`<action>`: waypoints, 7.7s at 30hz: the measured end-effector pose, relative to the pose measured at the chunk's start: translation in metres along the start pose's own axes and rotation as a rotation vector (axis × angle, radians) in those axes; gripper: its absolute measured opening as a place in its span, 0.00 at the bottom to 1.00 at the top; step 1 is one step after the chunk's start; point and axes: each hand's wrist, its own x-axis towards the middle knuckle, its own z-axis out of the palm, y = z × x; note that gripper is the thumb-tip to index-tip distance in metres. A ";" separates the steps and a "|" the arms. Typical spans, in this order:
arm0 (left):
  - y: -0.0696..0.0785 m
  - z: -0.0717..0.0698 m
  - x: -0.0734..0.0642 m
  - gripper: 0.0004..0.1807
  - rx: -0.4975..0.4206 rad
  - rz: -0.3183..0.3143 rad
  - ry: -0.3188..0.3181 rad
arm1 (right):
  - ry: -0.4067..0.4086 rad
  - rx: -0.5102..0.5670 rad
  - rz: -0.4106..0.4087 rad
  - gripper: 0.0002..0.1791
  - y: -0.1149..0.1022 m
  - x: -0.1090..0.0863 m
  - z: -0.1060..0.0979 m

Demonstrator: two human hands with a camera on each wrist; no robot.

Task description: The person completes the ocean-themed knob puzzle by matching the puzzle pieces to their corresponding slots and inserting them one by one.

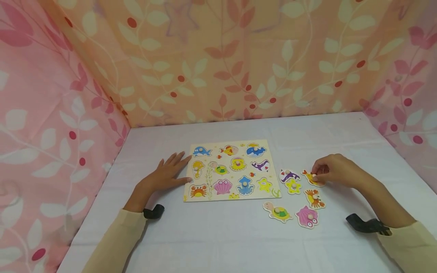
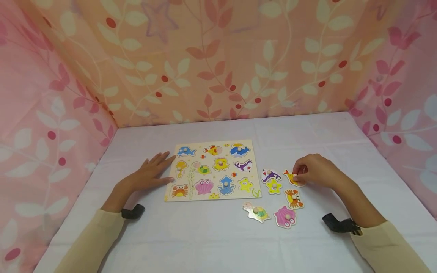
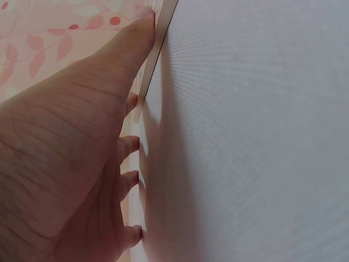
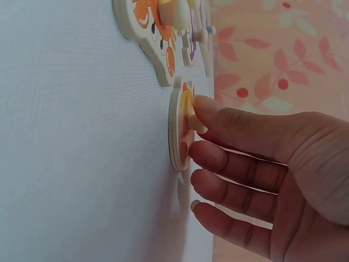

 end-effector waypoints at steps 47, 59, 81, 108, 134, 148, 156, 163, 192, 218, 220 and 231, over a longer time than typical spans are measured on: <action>-0.002 0.003 0.001 0.53 0.009 -0.023 0.007 | 0.122 -0.090 0.093 0.11 0.004 0.006 0.008; 0.000 0.001 0.001 0.53 0.018 0.000 0.005 | 0.161 -0.097 0.100 0.14 0.007 0.002 0.011; -0.001 -0.001 0.001 0.53 0.010 -0.018 -0.019 | 0.193 -0.098 0.091 0.13 0.007 0.003 0.012; 0.000 0.000 0.002 0.53 0.020 -0.014 -0.016 | 0.277 -0.100 -0.014 0.14 -0.016 0.013 -0.005; 0.000 -0.001 0.002 0.52 0.016 -0.005 -0.009 | 0.202 -0.114 -0.141 0.13 -0.079 0.078 -0.009; -0.001 0.000 0.002 0.51 0.012 -0.003 -0.010 | 0.171 -0.119 -0.184 0.11 -0.099 0.111 0.000; -0.001 0.000 0.003 0.51 0.025 0.005 -0.008 | 0.143 -0.135 -0.222 0.10 -0.112 0.128 0.006; 0.000 -0.001 0.002 0.51 0.012 0.004 -0.008 | 0.116 -0.150 -0.243 0.10 -0.123 0.143 0.013; 0.001 -0.002 0.000 0.51 -0.003 0.004 -0.006 | 0.031 -0.247 -0.264 0.08 -0.167 0.196 0.033; -0.001 -0.002 0.002 0.51 0.001 0.005 -0.005 | 0.016 -0.289 -0.192 0.09 -0.181 0.213 0.046; -0.001 -0.002 0.002 0.51 0.003 0.007 -0.005 | 0.017 -0.290 -0.189 0.09 -0.181 0.213 0.046; 0.000 -0.004 0.003 0.51 0.024 0.010 -0.006 | 0.019 -0.255 -0.197 0.08 -0.183 0.211 0.047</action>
